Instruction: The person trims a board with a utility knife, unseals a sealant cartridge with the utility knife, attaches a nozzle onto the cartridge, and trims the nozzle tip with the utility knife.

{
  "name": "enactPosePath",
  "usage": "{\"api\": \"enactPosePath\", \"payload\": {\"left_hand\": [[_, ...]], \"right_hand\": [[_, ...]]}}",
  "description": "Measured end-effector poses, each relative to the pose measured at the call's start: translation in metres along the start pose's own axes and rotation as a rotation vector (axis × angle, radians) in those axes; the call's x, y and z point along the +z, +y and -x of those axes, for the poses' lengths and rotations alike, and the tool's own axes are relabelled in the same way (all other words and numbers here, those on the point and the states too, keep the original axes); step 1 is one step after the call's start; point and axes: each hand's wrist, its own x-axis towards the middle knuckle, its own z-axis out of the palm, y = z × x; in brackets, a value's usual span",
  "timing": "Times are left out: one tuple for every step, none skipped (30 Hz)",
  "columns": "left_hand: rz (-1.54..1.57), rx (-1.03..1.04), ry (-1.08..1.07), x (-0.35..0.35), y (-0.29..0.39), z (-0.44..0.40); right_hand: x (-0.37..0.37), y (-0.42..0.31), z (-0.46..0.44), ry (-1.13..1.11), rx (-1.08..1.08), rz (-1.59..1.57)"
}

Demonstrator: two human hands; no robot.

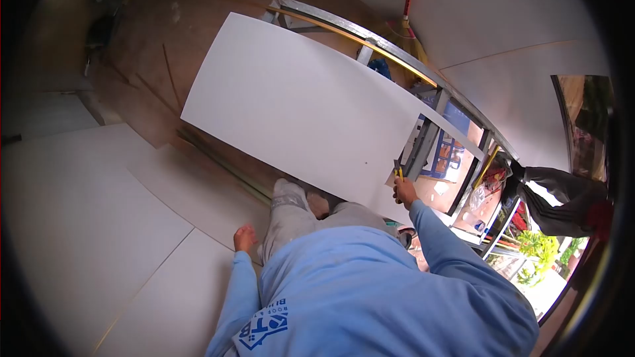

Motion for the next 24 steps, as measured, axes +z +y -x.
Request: {"api": "enactPosePath", "payload": {"left_hand": [[0.01, -0.003, -0.007, 0.003, 0.002, -0.003], [0.015, -0.015, -0.014, 0.003, 0.001, -0.002], [0.044, -0.095, -0.124, 0.07, -0.047, -0.012], [0.037, -0.1, -0.086, 0.057, -0.04, -0.006], [0.031, -0.115, -0.056, 0.049, -0.038, 0.001], [-0.001, -0.075, -0.051, 0.031, -0.025, -0.009], [-0.022, -0.032, -0.053, 0.024, -0.017, -0.031], [-0.045, 0.002, -0.056, 0.015, -0.011, -0.053], [-0.026, 0.028, -0.082, 0.012, -0.002, -0.079], [-0.02, 0.043, -0.103, -0.003, 0.011, -0.098], [-0.048, 0.041, -0.095, -0.02, 0.029, -0.115], [-0.069, 0.043, -0.092, -0.03, 0.054, -0.134], [-0.094, 0.038, -0.083, -0.049, 0.081, -0.147], [-0.073, 0.053, -0.087, -0.067, 0.104, -0.161], [-0.054, 0.071, -0.091, -0.085, 0.13, -0.174], [-0.036, 0.093, -0.096, -0.101, 0.158, -0.188], [-0.042, 0.1, -0.087, -0.117, 0.183, -0.2], [-0.049, 0.106, -0.08, -0.132, 0.205, -0.212], [-0.056, 0.114, -0.076, -0.145, 0.226, -0.221], [-0.047, 0.135, -0.083, -0.158, 0.246, -0.226], [-0.093, 0.129, -0.099, -0.166, 0.268, -0.231], [-0.14, 0.121, -0.116, -0.172, 0.288, -0.235], [-0.184, 0.111, -0.133, -0.174, 0.303, -0.239], [-0.171, 0.123, -0.147, -0.17, 0.317, -0.245]], "right_hand": [[0.007, -0.004, 0.007, 0.005, 0.03, -0.024], [0.01, 0.002, 0.009, -0.027, 0.04, -0.052], [-0.058, 0.007, 0.049, 0.112, 0.068, 0.045], [-0.04, 0.009, 0.06, 0.1, 0.087, 0.067], [-0.028, 0.014, 0.074, 0.096, 0.112, 0.096], [-0.002, 0.01, 0.072, 0.063, 0.116, 0.083], [0.015, 0.002, 0.066, 0.066, 0.126, 0.067], [0.027, -0.006, 0.063, 0.054, 0.135, 0.052], [0.043, -0.025, 0.06, 0.094, 0.141, 0.095], [0.064, -0.034, 0.061, 0.111, 0.117, 0.073], [0.087, -0.044, 0.062, 0.132, 0.116, 0.067], [0.109, -0.053, 0.061, 0.141, 0.1, 0.042], [0.135, -0.064, 0.058, 0.126, 0.096, 0.046], [0.156, -0.071, 0.056, 0.12, 0.095, 0.055], [0.18, -0.079, 0.054, 0.113, 0.093, 0.062], [0.202, -0.09, 0.052, 0.11, 0.085, 0.046], [0.224, -0.103, 0.051, 0.086, 0.086, 0.019], [0.249, -0.122, 0.054, 0.066, 0.087, -0.009], [0.271, -0.141, 0.059, 0.047, 0.088, -0.039], [0.294, -0.16, 0.063, 0.021, 0.081, -0.048], [0.317, -0.18, 0.069, -0.011, 0.064, -0.063], [0.337, -0.2, 0.077, -0.041, 0.047, -0.078], [0.355, -0.216, 0.081, -0.07, 0.031, -0.09], [0.37, -0.228, 0.079, -0.112, 0.0, -0.1]]}}
